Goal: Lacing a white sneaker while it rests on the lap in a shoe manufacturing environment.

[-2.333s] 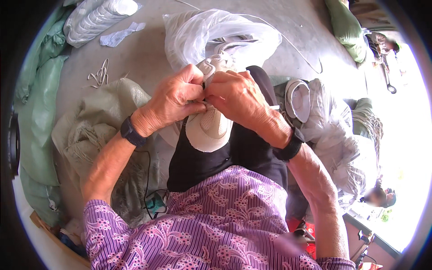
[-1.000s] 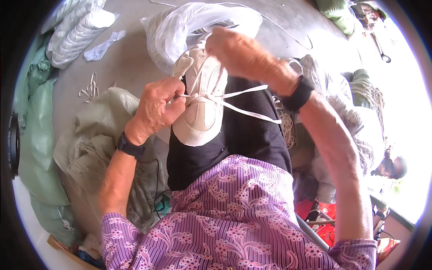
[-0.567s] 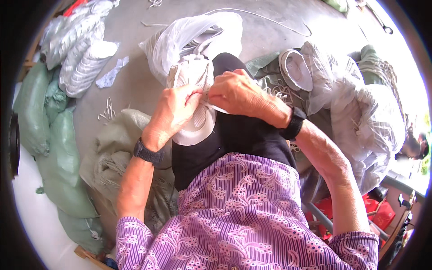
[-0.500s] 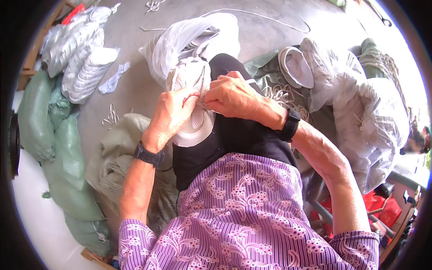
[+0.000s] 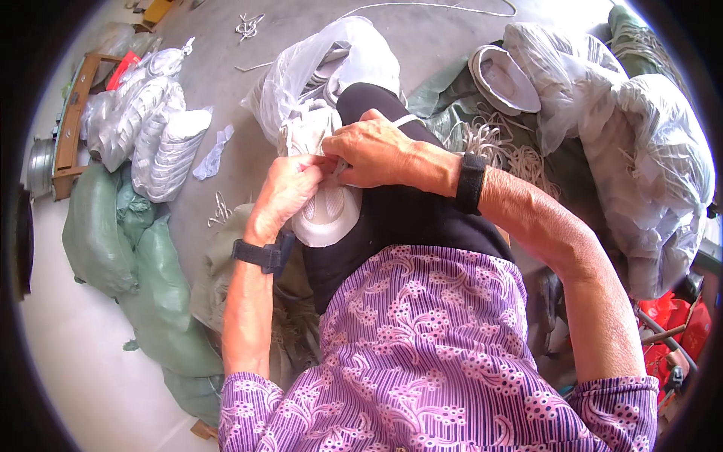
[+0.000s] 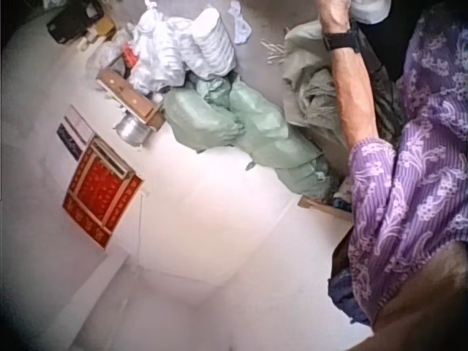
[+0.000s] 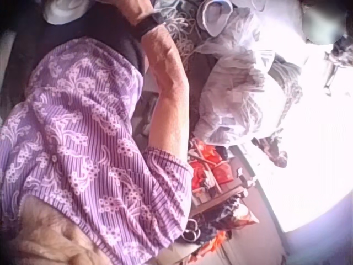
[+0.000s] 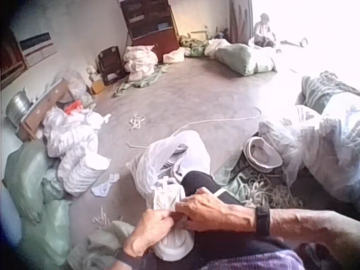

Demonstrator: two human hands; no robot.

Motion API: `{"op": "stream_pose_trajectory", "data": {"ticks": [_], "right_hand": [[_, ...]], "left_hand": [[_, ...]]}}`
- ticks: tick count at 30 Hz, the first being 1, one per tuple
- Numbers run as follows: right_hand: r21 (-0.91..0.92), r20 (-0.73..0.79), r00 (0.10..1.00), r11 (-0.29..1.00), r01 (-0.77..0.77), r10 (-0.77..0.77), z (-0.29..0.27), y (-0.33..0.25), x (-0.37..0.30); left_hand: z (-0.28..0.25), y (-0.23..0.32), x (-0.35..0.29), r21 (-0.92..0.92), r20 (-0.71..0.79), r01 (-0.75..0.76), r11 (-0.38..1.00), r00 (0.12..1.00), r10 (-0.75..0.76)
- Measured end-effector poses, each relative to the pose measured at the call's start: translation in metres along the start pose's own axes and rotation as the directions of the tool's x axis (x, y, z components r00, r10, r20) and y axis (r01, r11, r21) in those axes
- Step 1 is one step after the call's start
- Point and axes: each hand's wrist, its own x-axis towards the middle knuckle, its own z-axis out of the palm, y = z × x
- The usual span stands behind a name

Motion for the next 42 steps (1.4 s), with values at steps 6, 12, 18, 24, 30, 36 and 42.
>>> {"op": "stream_pose_trajectory", "data": {"ticks": [6, 12, 18, 24, 30, 36, 42], "right_hand": [[-0.016, -0.061, 0.998, 1.0, 0.02, -0.021, 0.01, 0.007, 0.0], [-0.019, -0.009, 1.0, 1.0, 0.003, -0.003, 0.007, 0.005, -0.003], [-0.041, -0.057, 0.998, 0.999, 0.034, -0.036, 0.008, 0.006, -0.007], [-0.005, -0.067, 0.996, 0.999, 0.051, -0.052, 0.009, 0.01, -0.006], [0.224, -0.118, 0.991, 0.974, -0.038, 0.066, 0.011, 0.015, 0.005], [0.471, -0.118, 0.933, 0.846, -0.249, 0.34, -0.005, 0.004, 0.019], [0.712, -0.16, 0.909, 0.683, -0.164, 0.385, -0.005, 0.006, 0.026]], "left_hand": [[0.004, 0.0, 0.023, 0.27, 0.023, -0.119, 0.956, 0.993, 0.117], [-0.001, 0.027, 0.039, 0.584, 0.193, -0.064, 0.809, 0.979, -0.062], [-0.003, 0.03, 0.05, 0.73, 0.341, -0.279, 0.625, 0.94, 0.021], [-0.013, 0.039, 0.04, 0.827, 0.104, -0.253, 0.502, 0.946, 0.307], [-0.023, 0.027, 0.03, 0.335, -0.166, -0.392, 0.857, 0.871, 0.463], [-0.001, 0.004, 0.021, 0.227, -0.471, -0.383, 0.895, 0.761, 0.446], [0.004, -0.006, 0.027, 0.489, -0.457, -0.294, 0.821, 0.715, 0.529]]}}
